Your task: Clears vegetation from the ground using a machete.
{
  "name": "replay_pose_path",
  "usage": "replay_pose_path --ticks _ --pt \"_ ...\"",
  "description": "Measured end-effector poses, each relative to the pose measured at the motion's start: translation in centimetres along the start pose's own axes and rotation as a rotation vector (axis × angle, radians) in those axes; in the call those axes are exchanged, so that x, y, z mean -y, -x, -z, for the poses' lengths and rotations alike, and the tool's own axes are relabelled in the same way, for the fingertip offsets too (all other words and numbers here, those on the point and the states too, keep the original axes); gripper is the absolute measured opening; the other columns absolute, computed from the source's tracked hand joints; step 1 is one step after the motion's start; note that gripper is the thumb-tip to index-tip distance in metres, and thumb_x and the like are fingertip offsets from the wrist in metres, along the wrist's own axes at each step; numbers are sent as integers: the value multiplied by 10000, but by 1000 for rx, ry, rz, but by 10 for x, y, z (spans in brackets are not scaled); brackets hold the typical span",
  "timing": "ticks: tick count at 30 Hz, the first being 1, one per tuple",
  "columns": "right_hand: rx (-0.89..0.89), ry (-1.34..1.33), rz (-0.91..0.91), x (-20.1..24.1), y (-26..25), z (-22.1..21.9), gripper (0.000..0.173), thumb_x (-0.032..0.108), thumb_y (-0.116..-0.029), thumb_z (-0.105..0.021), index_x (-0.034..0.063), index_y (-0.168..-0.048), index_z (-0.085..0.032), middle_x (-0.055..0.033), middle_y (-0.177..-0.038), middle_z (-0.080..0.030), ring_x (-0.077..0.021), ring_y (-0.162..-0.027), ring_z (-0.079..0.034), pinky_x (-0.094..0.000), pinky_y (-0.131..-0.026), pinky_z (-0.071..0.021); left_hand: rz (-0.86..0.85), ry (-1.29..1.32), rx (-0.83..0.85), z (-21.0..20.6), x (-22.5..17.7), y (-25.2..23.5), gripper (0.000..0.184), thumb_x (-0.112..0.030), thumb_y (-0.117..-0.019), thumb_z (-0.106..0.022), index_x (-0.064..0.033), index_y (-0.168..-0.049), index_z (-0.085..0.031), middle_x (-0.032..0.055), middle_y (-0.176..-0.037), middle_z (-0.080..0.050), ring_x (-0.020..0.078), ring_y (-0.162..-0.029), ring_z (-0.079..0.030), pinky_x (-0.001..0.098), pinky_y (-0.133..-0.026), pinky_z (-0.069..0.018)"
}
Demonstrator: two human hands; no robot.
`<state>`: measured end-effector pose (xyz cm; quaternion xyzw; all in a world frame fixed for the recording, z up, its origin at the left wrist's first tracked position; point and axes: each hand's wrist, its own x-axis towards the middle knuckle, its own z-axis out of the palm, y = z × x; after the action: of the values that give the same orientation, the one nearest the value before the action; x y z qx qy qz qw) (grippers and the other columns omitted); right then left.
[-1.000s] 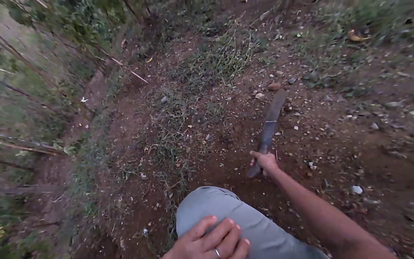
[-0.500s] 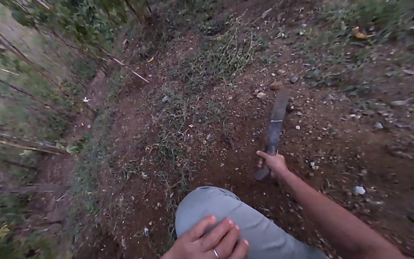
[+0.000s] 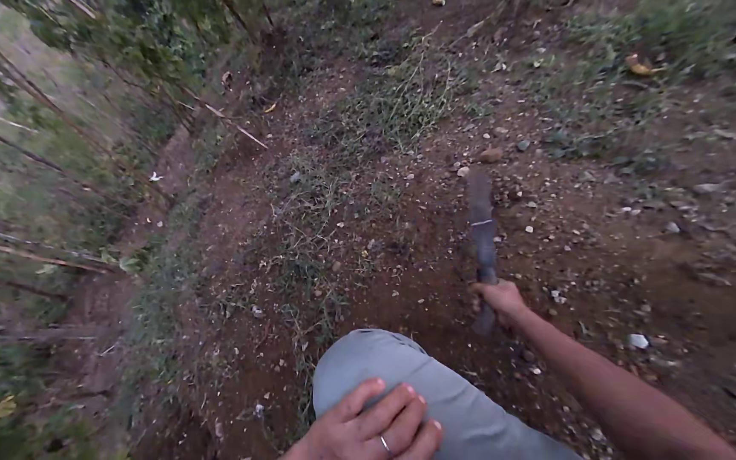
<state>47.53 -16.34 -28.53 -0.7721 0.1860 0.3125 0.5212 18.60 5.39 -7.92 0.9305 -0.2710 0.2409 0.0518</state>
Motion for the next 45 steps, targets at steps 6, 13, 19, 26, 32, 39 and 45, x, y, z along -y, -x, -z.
replay_pose_path --ticks 6,13,19,26,32,39,45 --pt "225 526 -12 -75 28 -35 408 138 -949 -690 -92 -1266 -574 -231 -999 -688 -317 -815 -701 -483 -780 -584 -2 13 6 0 1 0 382 -440 -1068 -456 -170 -1233 -669 17 -1285 -686 138 -1345 -521 330 -1200 -260" --pt "250 730 -6 -56 46 41 313 173 -963 -690 -61 -1163 -627 -196 -887 -678 -295 -719 -676 -491 -728 -573 -8 11 0 0 0 1 379 -443 -1064 -461 -172 -1230 -667 17 -1277 -686 140 -1333 -529 331 -1199 -263" --pt "-52 -37 -62 -54 43 -17 211 75 -969 -607 -25 -1136 -525 -32 -664 -582 -129 -481 -600 -310 -503 -576 -11 4 -2 0 -1 1 370 -431 -1068 -455 -171 -1224 -667 17 -1270 -686 143 -1326 -532 331 -1195 -267" --pt "344 913 -3 -101 58 29 422 273 -942 -747 -44 -1204 -653 -296 -1085 -687 -445 -1004 -688 -624 -906 -530 -11 41 1 -1 1 1 364 -429 -1067 -462 -172 -1218 -672 18 -1275 -688 141 -1336 -527 335 -1203 -255" --pt "31 289 -16 -58 48 19 316 120 -984 -626 -72 -1225 -554 -118 -808 -634 -190 -592 -636 -381 -616 -578 -5 27 1 0 1 1 360 -422 -1069 -459 -171 -1222 -667 15 -1275 -686 139 -1337 -524 329 -1203 -252" --pt "217 681 -63 -81 25 7 370 162 -950 -700 -87 -1207 -607 -253 -1009 -678 -343 -825 -695 -529 -807 -569 -5 46 -4 -2 3 -1 361 -419 -1069 -462 -170 -1228 -669 18 -1272 -692 139 -1333 -531 332 -1200 -263" --pt "172 611 -11 -40 20 35 306 144 -972 -668 -66 -1187 -607 -168 -867 -653 -239 -660 -638 -438 -683 -565 0 39 -5 -2 4 0 360 -427 -1068 -459 -177 -1216 -672 15 -1266 -688 141 -1328 -531 327 -1192 -266"
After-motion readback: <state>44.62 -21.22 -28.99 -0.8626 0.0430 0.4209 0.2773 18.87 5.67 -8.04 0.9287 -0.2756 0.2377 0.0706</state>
